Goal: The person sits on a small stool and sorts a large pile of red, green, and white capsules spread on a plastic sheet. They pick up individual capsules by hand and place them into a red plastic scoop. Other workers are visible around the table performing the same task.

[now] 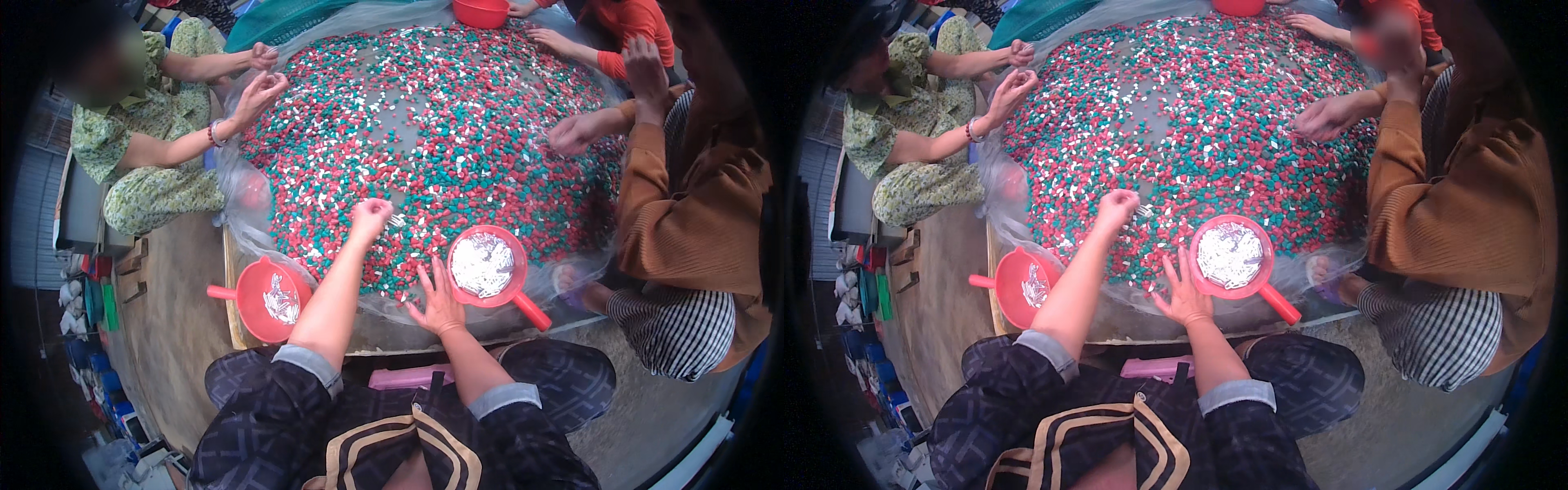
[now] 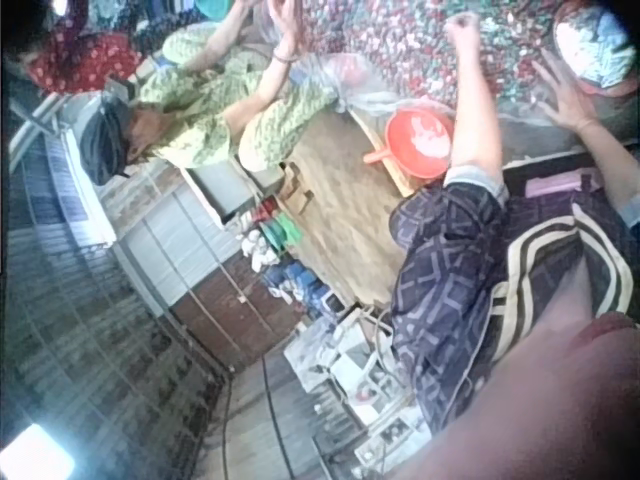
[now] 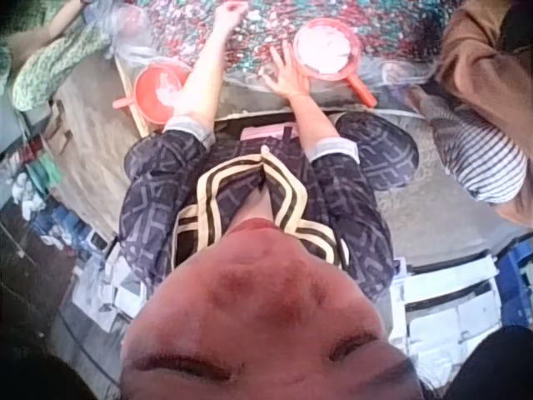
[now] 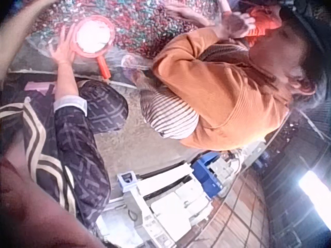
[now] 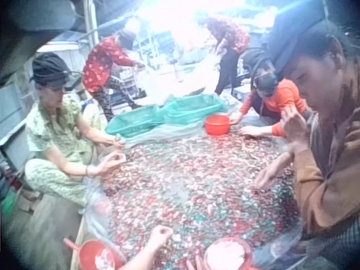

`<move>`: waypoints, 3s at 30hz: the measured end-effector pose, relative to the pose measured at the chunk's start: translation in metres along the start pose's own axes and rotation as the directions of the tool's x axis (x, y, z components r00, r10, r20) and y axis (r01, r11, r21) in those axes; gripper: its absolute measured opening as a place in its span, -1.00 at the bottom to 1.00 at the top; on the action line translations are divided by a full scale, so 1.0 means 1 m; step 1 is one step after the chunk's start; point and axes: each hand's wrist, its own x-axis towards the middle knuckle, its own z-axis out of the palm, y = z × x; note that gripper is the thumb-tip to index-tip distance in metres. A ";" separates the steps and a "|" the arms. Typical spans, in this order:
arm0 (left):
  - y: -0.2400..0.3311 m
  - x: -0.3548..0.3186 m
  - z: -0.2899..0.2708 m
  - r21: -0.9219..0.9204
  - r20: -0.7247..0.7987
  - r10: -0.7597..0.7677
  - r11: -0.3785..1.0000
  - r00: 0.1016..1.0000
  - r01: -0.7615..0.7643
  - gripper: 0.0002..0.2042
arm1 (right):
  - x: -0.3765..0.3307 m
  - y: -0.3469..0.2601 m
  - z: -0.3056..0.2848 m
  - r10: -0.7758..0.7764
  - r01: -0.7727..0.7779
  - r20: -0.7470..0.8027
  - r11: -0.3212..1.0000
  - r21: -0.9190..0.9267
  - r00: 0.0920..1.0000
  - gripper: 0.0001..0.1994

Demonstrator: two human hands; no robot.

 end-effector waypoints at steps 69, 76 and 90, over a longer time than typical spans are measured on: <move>0.117 -0.121 0.072 0.159 0.554 0.379 0.826 0.741 -0.541 -0.83 | 0.002 -0.001 -0.004 0.105 -0.105 0.245 0.994 -0.013 0.964 -0.15; 0.103 -0.104 0.036 -0.034 0.445 0.346 0.928 0.826 -0.370 -0.72 | -0.001 0.003 0.007 0.028 -0.027 0.030 0.999 -0.025 0.999 -0.13; 0.064 0.006 -0.052 0.522 0.462 0.117 0.765 0.879 -0.376 -0.62 | -0.001 0.004 0.003 -0.035 0.034 -0.028 0.999 -0.031 0.999 -0.14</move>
